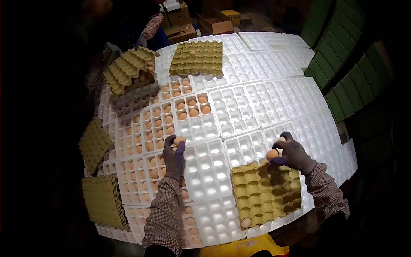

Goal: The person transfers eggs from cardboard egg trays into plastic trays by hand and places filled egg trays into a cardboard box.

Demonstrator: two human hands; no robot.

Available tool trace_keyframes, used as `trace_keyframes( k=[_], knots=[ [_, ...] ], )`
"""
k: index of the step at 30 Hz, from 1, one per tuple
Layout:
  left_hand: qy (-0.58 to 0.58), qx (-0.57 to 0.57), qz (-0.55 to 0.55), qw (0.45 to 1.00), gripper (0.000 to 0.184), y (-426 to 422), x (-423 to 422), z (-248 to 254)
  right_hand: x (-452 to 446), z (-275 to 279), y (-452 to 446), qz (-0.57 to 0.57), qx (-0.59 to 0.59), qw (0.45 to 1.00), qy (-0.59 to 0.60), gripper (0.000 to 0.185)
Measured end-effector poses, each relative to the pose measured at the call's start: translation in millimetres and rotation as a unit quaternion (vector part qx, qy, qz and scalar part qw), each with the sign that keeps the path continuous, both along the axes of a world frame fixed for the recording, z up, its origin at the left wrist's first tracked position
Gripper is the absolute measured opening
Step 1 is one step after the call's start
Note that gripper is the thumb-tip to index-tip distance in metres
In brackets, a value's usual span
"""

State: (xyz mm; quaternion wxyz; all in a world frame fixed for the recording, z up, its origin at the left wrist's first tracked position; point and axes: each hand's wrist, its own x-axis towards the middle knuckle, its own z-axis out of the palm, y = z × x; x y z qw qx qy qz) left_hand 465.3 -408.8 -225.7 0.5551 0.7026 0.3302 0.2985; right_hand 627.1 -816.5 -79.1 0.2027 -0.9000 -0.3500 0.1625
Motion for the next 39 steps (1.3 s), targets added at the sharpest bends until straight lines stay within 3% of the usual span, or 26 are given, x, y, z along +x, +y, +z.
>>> trace_keyframes(
  k=[1,3,4,6,7,10,11,14,15,18,19,20,22,23,26,28,30,31,32,33,34,35,36,37,39],
  knots=[
    [0.093,0.064,-0.060,0.992,0.046,11,10,3,-5,12,48,-0.014,0.045,0.999,0.013,0.051],
    [0.264,0.196,-0.173,0.928,0.046,31,32,15,-3,-34,146,0.024,0.127,0.991,-0.016,0.047],
    [0.279,0.203,-0.169,0.923,0.047,35,40,10,-5,-50,196,0.012,0.127,0.992,0.004,0.046],
    [0.313,0.219,-0.163,0.910,0.049,38,59,2,-10,-92,273,-0.012,0.049,0.996,-0.076,0.038],
    [0.226,0.217,-0.143,0.939,0.045,39,63,10,-1,-134,297,0.003,-0.004,0.996,-0.089,0.035],
    [0.104,0.208,-0.117,0.966,0.040,61,94,-7,-11,-108,300,-0.057,-0.016,0.997,-0.040,0.034],
    [0.125,0.281,-0.165,0.937,0.036,69,101,-27,-11,-115,293,-0.102,0.055,0.990,-0.075,0.031],
    [0.099,0.379,-0.181,0.902,0.036,56,87,-6,7,-137,266,0.040,-0.037,0.997,-0.058,0.028],
    [0.021,0.405,-0.125,0.906,0.036,46,75,-2,6,-133,261,0.066,-0.021,0.997,-0.044,0.026],
    [-0.013,0.240,-0.072,0.968,0.032,9,14,28,20,-119,284,-0.030,0.208,0.977,-0.046,0.028],
    [0.015,0.236,-0.057,0.970,0.029,-11,-9,31,30,-127,295,-0.012,0.235,0.971,-0.053,0.031],
    [0.020,0.154,-0.078,0.985,0.028,-35,-31,25,39,-143,305,0.001,0.257,0.965,-0.057,0.033],
    [0.036,0.133,-0.145,0.980,0.027,-82,-67,34,33,-179,308,0.066,0.041,0.973,-0.219,0.038],
    [0.079,0.066,-0.172,0.980,0.027,-102,-86,43,25,-163,295,0.053,0.131,0.964,-0.226,0.038],
    [0.190,-0.107,-0.248,0.944,0.029,-155,-135,59,-11,-70,185,0.004,0.284,0.928,-0.242,0.040],
    [0.235,-0.153,-0.299,0.912,0.033,-187,-161,54,-36,-56,64,-0.118,0.275,0.929,-0.219,0.035],
    [0.254,-0.152,-0.338,0.893,0.038,-215,-160,71,-74,-74,-56,-0.320,0.156,0.912,-0.202,0.034],
    [0.251,-0.186,-0.342,0.886,0.040,-233,-161,65,-87,-120,-127,-0.364,-0.042,0.905,-0.216,0.033],
    [0.250,-0.217,-0.338,0.881,0.042,-246,-162,54,-106,-126,-176,-0.148,-0.283,0.938,-0.132,0.030],
    [0.228,-0.181,-0.329,0.898,0.044,-255,-162,55,-125,-119,-183,-0.110,-0.277,0.953,-0.053,0.044],
    [0.204,-0.147,-0.326,0.911,0.045,-263,-160,54,-125,-177,-237,-0.073,-0.139,0.983,-0.091,0.042],
    [0.197,-0.164,-0.291,0.921,0.046,-271,-165,45,-127,-164,-219,-0.231,-0.019,0.972,0.049,0.042],
    [0.184,-0.184,-0.263,0.929,0.047,-274,-170,39,-130,-132,-207,-0.373,0.091,0.902,0.196,0.041],
    [0.153,-0.204,-0.229,0.939,0.047,-270,-172,67,-127,-109,-192,-0.273,0.132,0.937,0.171,0.039],
    [0.169,-0.233,-0.189,0.939,0.047,-247,-185,96,-133,-27,-137,-0.269,0.246,0.869,0.334,0.041]
  ],
)
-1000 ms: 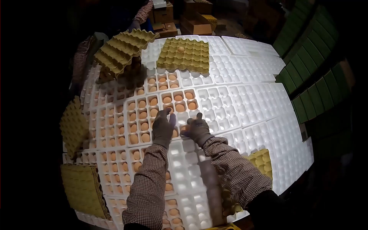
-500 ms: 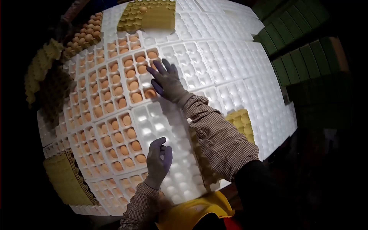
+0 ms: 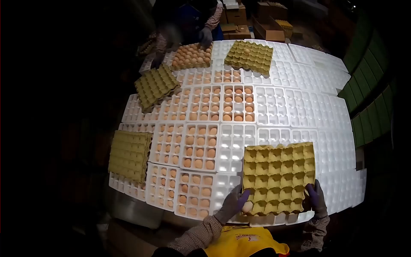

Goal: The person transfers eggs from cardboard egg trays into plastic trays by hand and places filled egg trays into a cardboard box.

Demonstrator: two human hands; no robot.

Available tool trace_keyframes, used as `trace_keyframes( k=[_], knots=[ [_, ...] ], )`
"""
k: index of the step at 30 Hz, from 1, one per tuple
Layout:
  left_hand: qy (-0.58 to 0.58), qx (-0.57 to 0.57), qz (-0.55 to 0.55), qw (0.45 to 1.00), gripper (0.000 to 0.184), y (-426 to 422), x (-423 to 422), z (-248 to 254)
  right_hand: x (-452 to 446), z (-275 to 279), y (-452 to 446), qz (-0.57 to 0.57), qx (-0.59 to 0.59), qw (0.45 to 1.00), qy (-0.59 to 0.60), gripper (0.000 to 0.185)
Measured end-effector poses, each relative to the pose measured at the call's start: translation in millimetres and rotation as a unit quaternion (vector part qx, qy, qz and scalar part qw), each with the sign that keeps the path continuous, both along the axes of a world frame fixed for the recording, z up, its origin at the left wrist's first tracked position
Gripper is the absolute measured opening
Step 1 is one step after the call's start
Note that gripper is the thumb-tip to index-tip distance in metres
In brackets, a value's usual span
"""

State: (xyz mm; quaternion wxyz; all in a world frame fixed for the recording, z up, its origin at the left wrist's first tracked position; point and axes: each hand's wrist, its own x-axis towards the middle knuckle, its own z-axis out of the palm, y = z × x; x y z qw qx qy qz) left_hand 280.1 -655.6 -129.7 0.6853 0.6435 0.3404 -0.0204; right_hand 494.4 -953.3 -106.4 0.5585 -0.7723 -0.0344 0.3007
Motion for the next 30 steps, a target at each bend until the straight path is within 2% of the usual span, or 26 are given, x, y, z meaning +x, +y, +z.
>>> trace_keyframes(
  k=[2,3,5,7,8,9,11,12,13,14,15,18,19,20,21,22,25,26,27,28,30],
  knots=[
    [-0.019,0.005,0.044,0.999,0.046,27,-23,17,0,15,30,0.056,0.072,0.995,0.035,0.044],
    [0.030,-0.022,0.045,0.998,0.043,48,-34,36,-3,11,49,0.066,0.103,0.991,0.049,0.043],
    [-0.055,0.006,0.105,0.993,0.040,77,-60,36,-17,-5,89,0.107,0.097,0.989,-0.031,0.041],
    [-0.033,0.111,0.104,0.988,0.027,121,-82,45,-54,6,143,0.112,0.075,0.987,-0.085,0.041],
    [-0.019,0.111,0.108,0.988,0.028,148,-99,24,-76,19,164,0.129,0.067,0.987,-0.073,0.044],
    [-0.024,0.156,0.092,0.983,0.031,181,-111,-2,-95,36,181,0.140,0.062,0.986,-0.065,0.047],
    [-0.095,0.206,0.078,0.971,0.032,232,-120,-7,-131,58,204,0.145,0.149,0.976,-0.060,0.059],
    [-0.079,0.248,0.076,0.963,0.032,259,-121,-6,-143,33,195,0.116,0.103,0.985,-0.073,0.068],
    [-0.061,0.284,0.078,0.954,0.031,281,-125,-8,-154,30,192,0.090,0.052,0.991,-0.086,0.065],
    [-0.080,0.239,0.116,0.961,0.030,308,-123,-19,-162,4,181,0.050,0.046,0.993,-0.096,0.062],
    [-0.057,0.232,0.112,0.964,0.029,328,-120,2,-167,-17,175,0.014,0.040,0.993,-0.109,0.059],
    [-0.073,0.224,0.177,0.955,0.026,390,-108,-9,-192,-7,184,-0.049,0.015,0.996,-0.070,0.053],
    [-0.067,0.211,0.181,0.958,0.025,409,-103,-9,-202,1,188,-0.037,0.005,0.997,-0.070,0.052],
    [-0.064,0.246,0.154,0.955,0.023,428,-96,-9,-210,15,197,-0.029,-0.006,0.997,-0.067,0.050],
    [-0.075,0.213,0.163,0.960,0.025,444,-86,-17,-220,21,202,-0.021,-0.014,0.997,-0.067,0.049],
    [-0.058,0.237,0.148,0.958,0.028,466,-74,-35,-230,14,207,-0.047,0.009,0.994,-0.097,0.045],
    [-0.049,0.277,0.122,0.952,0.039,502,-43,-57,-253,24,199,-0.030,-0.050,0.995,-0.084,0.042],
    [-0.050,0.286,0.116,0.950,0.045,504,-39,-57,-261,31,196,-0.026,-0.065,0.995,-0.077,0.041],
    [-0.029,0.319,0.156,0.934,0.048,499,-39,-56,-269,41,193,-0.027,-0.071,0.995,-0.071,0.040],
    [-0.018,0.352,0.193,0.916,0.053,490,-35,-53,-278,32,184,-0.038,-0.102,0.987,-0.116,0.038],
    [-0.088,0.372,0.174,0.908,0.061,464,-17,-36,-293,33,164,-0.055,-0.136,0.985,-0.096,0.038]
  ],
)
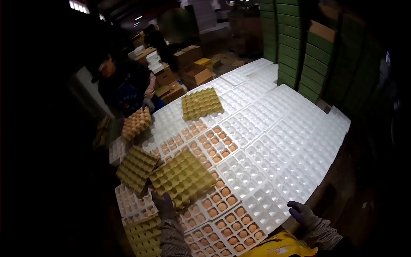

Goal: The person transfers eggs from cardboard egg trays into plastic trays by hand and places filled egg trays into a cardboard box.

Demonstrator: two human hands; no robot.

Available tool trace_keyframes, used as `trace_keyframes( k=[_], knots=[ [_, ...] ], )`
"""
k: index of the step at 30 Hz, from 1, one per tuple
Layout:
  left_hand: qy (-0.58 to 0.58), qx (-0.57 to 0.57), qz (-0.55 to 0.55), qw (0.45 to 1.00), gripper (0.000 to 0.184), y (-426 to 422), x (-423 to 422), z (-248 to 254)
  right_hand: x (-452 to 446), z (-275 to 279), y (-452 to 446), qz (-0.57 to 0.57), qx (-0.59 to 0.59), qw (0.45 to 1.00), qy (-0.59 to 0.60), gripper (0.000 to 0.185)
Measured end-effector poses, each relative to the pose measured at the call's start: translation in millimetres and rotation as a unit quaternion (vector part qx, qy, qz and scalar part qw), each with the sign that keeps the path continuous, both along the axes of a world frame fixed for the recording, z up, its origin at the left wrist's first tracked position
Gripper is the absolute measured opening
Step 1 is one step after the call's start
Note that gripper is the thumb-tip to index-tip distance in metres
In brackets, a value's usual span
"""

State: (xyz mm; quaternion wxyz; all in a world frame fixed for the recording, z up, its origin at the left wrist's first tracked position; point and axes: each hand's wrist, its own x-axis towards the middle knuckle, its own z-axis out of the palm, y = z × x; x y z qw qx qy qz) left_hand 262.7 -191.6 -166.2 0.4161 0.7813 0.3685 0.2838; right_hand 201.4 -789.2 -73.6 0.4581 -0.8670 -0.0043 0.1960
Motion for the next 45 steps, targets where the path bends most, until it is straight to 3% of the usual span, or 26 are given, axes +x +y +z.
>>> trace_keyframes(
  k=[1,3,5,6,10,13,15,17,18,19,20,21,23,24,25,27,29,30,33,34,36,38,40,42,45],
  knots=[
    [-0.044,0.000,-0.072,0.996,0.064,-15,-4,6,-9,2,-10,-0.013,-0.016,1.000,0.009,0.038],
    [-0.012,0.104,-0.107,0.989,0.066,-51,-10,-18,-27,-2,-21,-0.036,-0.009,0.999,-0.014,0.042],
    [0.012,0.015,-0.165,0.986,0.066,-125,-20,5,-47,-21,-39,-0.015,-0.016,0.997,-0.077,0.043],
    [0.008,0.022,-0.212,0.977,0.065,-151,-28,-8,-53,-21,-43,-0.003,-0.032,0.994,-0.100,0.046],
    [0.026,0.016,-0.356,0.934,0.064,-266,-53,-3,-83,14,-60,-0.008,-0.061,0.997,0.051,0.047],
    [-0.001,0.044,-0.448,0.893,0.067,-326,-55,14,-123,-7,-97,-0.029,-0.074,0.996,0.045,0.047],
    [-0.017,0.047,-0.465,0.884,0.068,-356,-51,21,-162,-38,-132,-0.091,-0.040,0.990,-0.102,0.042],
    [-0.027,0.032,-0.478,0.878,0.063,-399,-50,40,-187,-3,-165,-0.092,-0.071,0.993,0.026,0.041],
    [0.032,-0.083,-0.448,0.890,0.061,-410,-44,22,-200,14,-183,-0.088,-0.090,0.988,0.089,0.042],
    [0.003,-0.087,-0.436,0.896,0.059,-453,-59,60,-229,-43,-206,-0.112,-0.085,0.990,0.003,0.042],
    [0.020,-0.065,-0.473,0.878,0.057,-462,-58,46,-241,-5,-220,-0.127,-0.081,0.987,0.057,0.043],
    [0.030,-0.041,-0.498,0.866,0.055,-471,-62,30,-264,-11,-234,-0.165,-0.063,0.984,0.023,0.044],
    [-0.002,-0.116,-0.535,0.837,0.056,-546,-102,55,-297,-66,-263,-0.205,-0.077,0.975,-0.048,0.045],
    [0.067,-0.127,-0.554,0.820,0.059,-572,-115,59,-315,-69,-271,-0.226,-0.084,0.969,-0.051,0.043],
    [0.160,-0.034,-0.580,0.798,0.060,-609,-137,86,-329,-72,-283,-0.239,-0.091,0.965,-0.057,0.041],
    [0.108,-0.070,-0.686,0.716,0.061,-654,-164,74,-355,-89,-310,-0.264,-0.087,0.957,-0.087,0.038],
    [0.179,-0.067,-0.754,0.629,0.065,-680,-160,62,-377,-138,-336,-0.292,-0.068,0.945,-0.131,0.036],
    [0.209,-0.072,-0.784,0.581,0.067,-704,-154,50,-383,-158,-352,-0.304,-0.188,0.886,-0.296,0.040],
    [0.165,-0.130,-0.817,0.537,0.067,-794,-135,-8,-412,-84,-409,-0.538,-0.201,0.772,-0.270,0.038],
    [0.194,-0.145,-0.852,0.464,0.058,-846,-162,49,-422,-65,-428,-0.593,-0.144,0.752,-0.248,0.038],
    [0.168,-0.169,-0.870,0.431,0.058,-919,-180,42,-452,-45,-463,-0.677,-0.073,0.710,-0.180,0.038],
    [0.239,-0.133,-0.900,0.339,0.058,-1008,-206,56,-473,-40,-482,-0.734,-0.033,0.673,-0.088,0.038],
    [0.203,-0.123,-0.948,0.210,0.063,-1094,-238,31,-504,-76,-489,-0.703,-0.119,0.698,-0.071,0.037],
    [0.304,-0.149,-0.925,0.170,0.070,-1159,-294,61,-524,-83,-491,-0.670,-0.179,0.718,-0.056,0.034],
    [0.351,-0.139,-0.912,0.162,0.081,-1242,-364,32,-549,-74,-529,-0.617,-0.274,0.737,-0.031,0.030]
  ],
)
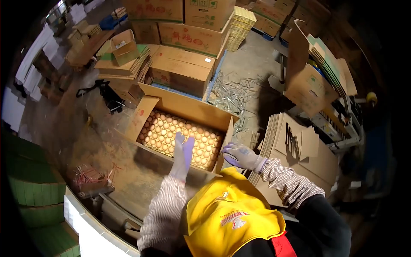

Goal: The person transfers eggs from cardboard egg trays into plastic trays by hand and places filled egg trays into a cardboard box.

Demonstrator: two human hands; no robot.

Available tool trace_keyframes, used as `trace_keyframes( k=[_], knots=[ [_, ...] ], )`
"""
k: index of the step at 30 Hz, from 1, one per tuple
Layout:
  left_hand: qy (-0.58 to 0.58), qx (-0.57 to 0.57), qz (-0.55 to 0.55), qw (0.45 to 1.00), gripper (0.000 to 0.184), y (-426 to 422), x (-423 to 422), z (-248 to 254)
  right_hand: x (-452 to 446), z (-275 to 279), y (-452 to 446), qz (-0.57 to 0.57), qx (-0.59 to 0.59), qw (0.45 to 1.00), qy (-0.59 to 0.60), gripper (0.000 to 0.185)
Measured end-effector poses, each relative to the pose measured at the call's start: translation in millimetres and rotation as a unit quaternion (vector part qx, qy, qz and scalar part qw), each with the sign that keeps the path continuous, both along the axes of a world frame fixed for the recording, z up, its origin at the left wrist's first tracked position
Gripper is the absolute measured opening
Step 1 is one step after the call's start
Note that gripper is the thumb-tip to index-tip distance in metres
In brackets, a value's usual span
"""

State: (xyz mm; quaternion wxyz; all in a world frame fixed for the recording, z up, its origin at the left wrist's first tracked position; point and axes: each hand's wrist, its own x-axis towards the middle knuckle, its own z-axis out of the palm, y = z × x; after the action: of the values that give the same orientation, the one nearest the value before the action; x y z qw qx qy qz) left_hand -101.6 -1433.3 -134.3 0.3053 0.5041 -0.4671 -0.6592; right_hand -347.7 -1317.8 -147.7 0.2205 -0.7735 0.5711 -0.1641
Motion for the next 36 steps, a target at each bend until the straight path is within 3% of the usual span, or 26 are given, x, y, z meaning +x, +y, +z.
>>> trace_keyframes(
  k=[1,2,4,5,6,7,9,10,12,15,17,18,19,20,21,23,26,33,36],
  knots=[
    [0.009,0.045,0.005,0.999,0.084,-20,-19,-4,-8,-16,-18,0.011,-0.077,0.997,0.025,0.027],
    [0.009,0.090,0.027,0.996,0.085,-36,-35,-21,-13,-21,-40,0.034,-0.079,0.995,0.052,0.026],
    [-0.030,0.175,0.083,0.981,0.085,-61,-59,-93,-21,-35,-94,0.090,-0.085,0.987,0.102,0.026],
    [-0.065,0.215,0.116,0.968,0.083,-71,-68,-135,-23,-47,-113,0.118,0.010,0.972,0.202,0.030],
    [-0.080,0.257,0.148,0.952,0.083,-69,-70,-175,-25,-95,-122,0.066,0.222,0.919,0.318,0.029],
    [-0.075,0.293,0.184,0.935,0.082,-65,-71,-204,-31,-126,-130,0.097,0.370,0.845,0.374,0.031],
    [-0.017,0.352,0.262,0.898,0.080,-46,-71,-249,-47,-172,-126,0.194,0.553,0.727,0.358,0.034],
    [0.024,0.371,0.298,0.879,0.079,-34,-70,-264,-51,-193,-131,0.204,0.584,0.710,0.337,0.036],
    [0.128,0.392,0.368,0.833,0.078,-19,-68,-288,-49,-239,-167,0.143,0.556,0.764,0.295,0.040],
    [0.288,0.374,0.439,0.764,0.075,-9,-58,-325,-23,-306,-226,-0.127,0.350,0.914,0.164,0.046],
    [0.385,0.352,0.464,0.716,0.074,-4,-50,-351,-8,-351,-252,-0.303,0.277,0.911,0.046,0.050],
    [0.430,0.340,0.468,0.693,0.073,1,-46,-365,-4,-370,-253,-0.404,0.323,0.856,-0.026,0.047],
    [0.461,0.333,0.469,0.675,0.072,6,-42,-378,-14,-397,-242,-0.243,0.258,0.932,0.082,0.045],
    [0.497,0.321,0.468,0.656,0.071,10,-38,-391,-30,-421,-240,-0.068,0.176,0.966,0.178,0.045],
    [0.533,0.306,0.462,0.639,0.071,14,-32,-404,-38,-433,-247,-0.032,0.213,0.961,0.174,0.044],
    [0.591,0.287,0.447,0.608,0.069,26,-27,-431,-50,-452,-262,-0.063,0.348,0.927,0.124,0.044],
    [0.647,0.277,0.423,0.571,0.067,45,-26,-460,-68,-479,-273,-0.076,0.445,0.886,0.103,0.043],
    [0.712,0.242,0.404,0.520,0.064,60,-34,-473,-80,-498,-278,-0.063,0.484,0.869,0.077,0.041],
    [0.728,0.222,0.388,0.519,0.062,54,-31,-475,-54,-462,-286,-0.201,0.503,0.840,-0.008,0.047]
  ],
)
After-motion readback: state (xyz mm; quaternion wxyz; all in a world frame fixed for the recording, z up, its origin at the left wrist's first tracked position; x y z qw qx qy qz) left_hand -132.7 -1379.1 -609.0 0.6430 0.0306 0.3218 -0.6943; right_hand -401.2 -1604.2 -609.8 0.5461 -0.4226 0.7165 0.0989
